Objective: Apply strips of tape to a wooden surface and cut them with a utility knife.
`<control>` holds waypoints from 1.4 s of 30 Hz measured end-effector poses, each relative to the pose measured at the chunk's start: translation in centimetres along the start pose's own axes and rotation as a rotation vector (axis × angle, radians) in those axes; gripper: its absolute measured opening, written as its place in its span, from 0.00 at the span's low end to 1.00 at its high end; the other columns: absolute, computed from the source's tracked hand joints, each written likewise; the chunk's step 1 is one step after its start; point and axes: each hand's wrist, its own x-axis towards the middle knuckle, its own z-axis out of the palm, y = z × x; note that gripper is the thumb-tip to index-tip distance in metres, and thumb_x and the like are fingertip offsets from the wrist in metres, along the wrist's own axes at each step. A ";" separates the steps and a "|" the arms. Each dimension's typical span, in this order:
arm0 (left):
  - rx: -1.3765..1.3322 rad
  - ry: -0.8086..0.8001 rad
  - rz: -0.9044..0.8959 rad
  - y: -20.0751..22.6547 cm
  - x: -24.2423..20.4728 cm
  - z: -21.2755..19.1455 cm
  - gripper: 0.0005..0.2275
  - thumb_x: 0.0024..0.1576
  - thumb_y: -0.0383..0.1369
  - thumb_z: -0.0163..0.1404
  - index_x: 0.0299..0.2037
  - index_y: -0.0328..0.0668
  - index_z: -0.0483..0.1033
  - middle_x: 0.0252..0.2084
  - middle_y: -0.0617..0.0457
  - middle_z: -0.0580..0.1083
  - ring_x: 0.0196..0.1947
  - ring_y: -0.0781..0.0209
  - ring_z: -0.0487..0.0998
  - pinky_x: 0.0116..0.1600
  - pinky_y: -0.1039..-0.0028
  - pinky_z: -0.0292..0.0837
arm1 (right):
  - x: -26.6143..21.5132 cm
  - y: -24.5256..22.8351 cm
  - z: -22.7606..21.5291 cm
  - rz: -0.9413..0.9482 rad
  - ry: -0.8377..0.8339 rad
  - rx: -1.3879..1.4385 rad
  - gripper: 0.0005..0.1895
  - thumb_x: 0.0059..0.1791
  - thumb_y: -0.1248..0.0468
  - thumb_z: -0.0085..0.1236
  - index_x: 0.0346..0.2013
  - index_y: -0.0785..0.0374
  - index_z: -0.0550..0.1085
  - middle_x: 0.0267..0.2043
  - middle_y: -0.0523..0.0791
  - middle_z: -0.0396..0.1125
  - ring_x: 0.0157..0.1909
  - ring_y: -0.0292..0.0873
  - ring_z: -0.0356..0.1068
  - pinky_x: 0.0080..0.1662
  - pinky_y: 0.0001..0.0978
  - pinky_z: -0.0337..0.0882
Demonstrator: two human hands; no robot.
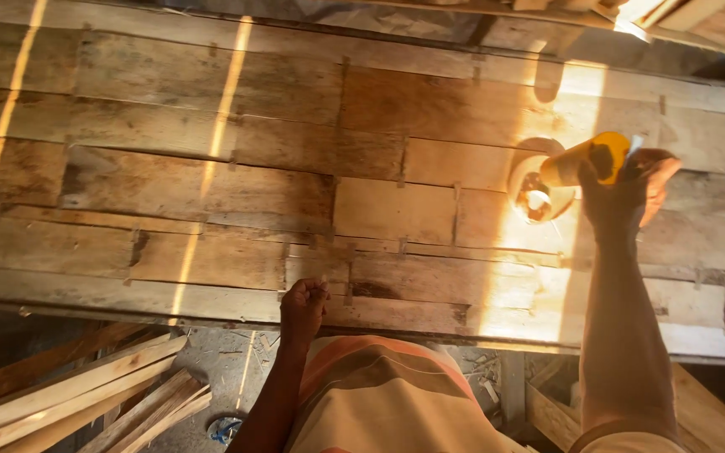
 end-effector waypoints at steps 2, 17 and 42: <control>-0.017 -0.030 0.005 -0.7 0.0 0.8 0.09 0.60 0.33 0.56 0.42 0.35 0.75 0.28 0.54 0.76 0.21 0.71 0.70 0.26 0.80 0.67 | 0.6 3.5 -1.8 0.031 0.020 0.010 0.36 0.44 0.60 0.78 0.54 0.62 0.59 0.44 0.46 0.66 0.45 0.44 0.69 0.51 0.40 0.72; 0.114 0.002 -0.039 -0.1 -3.8 5.2 0.08 0.60 0.33 0.56 0.41 0.35 0.75 0.29 0.52 0.79 0.22 0.70 0.73 0.27 0.79 0.69 | 2.8 19.3 -1.7 0.133 -0.013 -0.056 0.32 0.46 0.58 0.71 0.51 0.59 0.56 0.45 0.44 0.60 0.47 0.43 0.65 0.50 0.43 0.72; -0.003 0.207 -0.006 -0.9 -8.3 6.7 0.10 0.62 0.35 0.55 0.41 0.33 0.76 0.30 0.52 0.78 0.22 0.71 0.71 0.28 0.80 0.69 | 2.2 22.8 -0.7 -0.074 -0.004 -0.327 0.61 0.47 0.49 0.75 0.77 0.58 0.40 0.68 0.57 0.57 0.67 0.59 0.61 0.64 0.49 0.66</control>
